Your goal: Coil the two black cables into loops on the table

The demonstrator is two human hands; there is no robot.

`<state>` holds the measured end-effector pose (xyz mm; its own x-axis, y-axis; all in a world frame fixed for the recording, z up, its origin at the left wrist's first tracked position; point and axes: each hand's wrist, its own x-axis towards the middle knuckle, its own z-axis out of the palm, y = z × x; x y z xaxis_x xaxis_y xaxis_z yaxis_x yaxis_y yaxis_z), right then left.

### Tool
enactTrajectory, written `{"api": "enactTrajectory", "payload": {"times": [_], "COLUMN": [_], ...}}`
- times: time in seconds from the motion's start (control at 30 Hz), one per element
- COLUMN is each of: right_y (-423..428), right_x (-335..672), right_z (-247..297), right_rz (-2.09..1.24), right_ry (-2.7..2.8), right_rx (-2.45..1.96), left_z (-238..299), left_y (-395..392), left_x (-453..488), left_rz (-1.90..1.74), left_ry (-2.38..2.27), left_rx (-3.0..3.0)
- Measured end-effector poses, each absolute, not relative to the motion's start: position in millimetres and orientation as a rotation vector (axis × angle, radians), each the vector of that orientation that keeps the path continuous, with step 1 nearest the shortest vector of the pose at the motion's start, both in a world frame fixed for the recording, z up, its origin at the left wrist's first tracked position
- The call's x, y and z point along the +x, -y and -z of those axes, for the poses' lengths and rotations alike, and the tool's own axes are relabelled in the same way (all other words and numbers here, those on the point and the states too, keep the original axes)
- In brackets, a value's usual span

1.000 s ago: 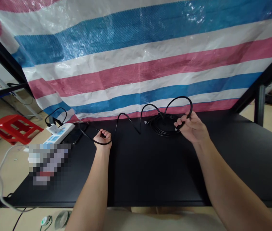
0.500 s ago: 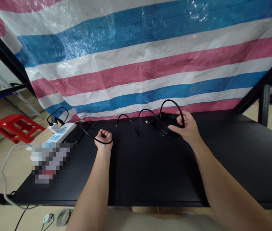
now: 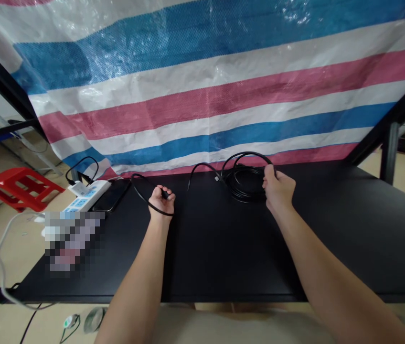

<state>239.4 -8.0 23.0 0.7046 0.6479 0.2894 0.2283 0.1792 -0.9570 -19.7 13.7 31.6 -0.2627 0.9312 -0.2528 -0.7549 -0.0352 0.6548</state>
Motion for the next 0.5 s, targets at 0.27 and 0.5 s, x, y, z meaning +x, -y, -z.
{"api": "enactTrajectory", "payload": {"times": [0.27, 0.5], "right_y": [6, 18], "right_x": [230, 213], "right_z": [-19, -17], "right_rz": [-0.415, -0.198], "right_ry": [0.888, 1.072], "right_rx": [-1.149, -1.497], "left_z": [-39, -42], "left_y": [-4, 3], "left_x": [-7, -2], "left_rz": [-1.466, -1.259], "left_ry": [-0.86, -0.779], "left_rx": [0.39, 0.451]}}
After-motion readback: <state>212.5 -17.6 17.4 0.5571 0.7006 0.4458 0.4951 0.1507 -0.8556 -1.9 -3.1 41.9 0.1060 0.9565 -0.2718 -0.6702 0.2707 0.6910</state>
